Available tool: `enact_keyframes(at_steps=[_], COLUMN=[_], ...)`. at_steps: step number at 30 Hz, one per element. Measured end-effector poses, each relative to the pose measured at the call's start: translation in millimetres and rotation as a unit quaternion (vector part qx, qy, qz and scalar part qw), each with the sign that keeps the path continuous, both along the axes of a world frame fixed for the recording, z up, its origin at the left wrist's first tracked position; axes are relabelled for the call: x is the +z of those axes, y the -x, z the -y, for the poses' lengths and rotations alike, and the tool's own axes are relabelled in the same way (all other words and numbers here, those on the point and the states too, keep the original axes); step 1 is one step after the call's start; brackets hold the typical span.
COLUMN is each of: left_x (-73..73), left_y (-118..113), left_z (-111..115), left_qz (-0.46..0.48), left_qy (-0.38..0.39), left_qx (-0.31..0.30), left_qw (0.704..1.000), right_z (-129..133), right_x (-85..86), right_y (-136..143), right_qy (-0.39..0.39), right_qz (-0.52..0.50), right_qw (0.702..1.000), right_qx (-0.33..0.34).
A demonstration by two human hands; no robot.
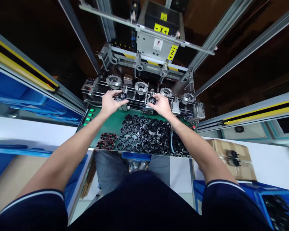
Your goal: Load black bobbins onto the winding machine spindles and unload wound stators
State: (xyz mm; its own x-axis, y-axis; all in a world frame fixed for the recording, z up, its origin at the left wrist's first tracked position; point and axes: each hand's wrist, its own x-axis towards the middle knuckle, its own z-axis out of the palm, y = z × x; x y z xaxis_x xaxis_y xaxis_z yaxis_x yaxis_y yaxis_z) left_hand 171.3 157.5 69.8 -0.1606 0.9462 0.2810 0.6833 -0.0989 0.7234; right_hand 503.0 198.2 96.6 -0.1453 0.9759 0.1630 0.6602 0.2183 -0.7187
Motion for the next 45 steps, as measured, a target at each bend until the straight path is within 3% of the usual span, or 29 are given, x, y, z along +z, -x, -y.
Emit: enact_keyframes(at_steps=[5,9,11,14,16,18,21,25,28,32,36,40,45], left_x=[5.7,27.4,42.5,67.4,86.4,107.3,138.0,164.8,169.2,165.3,163.0,158.0,145.2], left_y=[-2,-10,-20,-36,-45,-52,-60,-72,-82,-89,-92,-90,-85], left_z=[1,16,37,86,122,155,193,226,242,253,255,253,245], left_qz=[0.006,0.038,0.110,0.269,0.336,0.378,0.415,0.447,0.489,0.517,0.587,0.631,0.656], left_qy=[0.009,0.025,-0.014,-0.061,-0.056,-0.022,0.044,0.106,0.127,0.126,0.185,0.227,0.226], left_qx=[0.026,0.011,-0.022,-0.085,-0.108,-0.127,-0.168,-0.214,-0.228,-0.212,-0.210,-0.240,-0.237], left_qw=[1.000,0.999,0.994,0.958,0.934,0.917,0.893,0.862,0.832,0.820,0.760,0.702,0.680], right_z=[7,25,51,108,149,184,219,246,259,270,276,275,269], right_x=[8.4,23.5,37.5,69.6,96.8,123.6,152.6,169.3,174.7,176.5,169.5,162.5,164.9], right_y=[7,19,24,26,21,15,4,-5,-9,-14,-16,-12,-3], right_qy=[0.023,0.075,0.110,0.173,0.249,0.295,0.281,0.244,0.257,0.271,0.276,0.263,0.280], right_qz=[-0.027,-0.093,-0.158,-0.293,-0.408,-0.462,-0.472,-0.449,-0.459,-0.459,-0.469,-0.444,-0.407], right_qw=[0.999,0.993,0.981,0.940,0.876,0.829,0.824,0.850,0.836,0.824,0.814,0.834,0.844], right_qx=[-0.007,-0.023,-0.015,0.020,0.067,0.112,0.135,0.129,0.156,0.189,0.202,0.193,0.209])
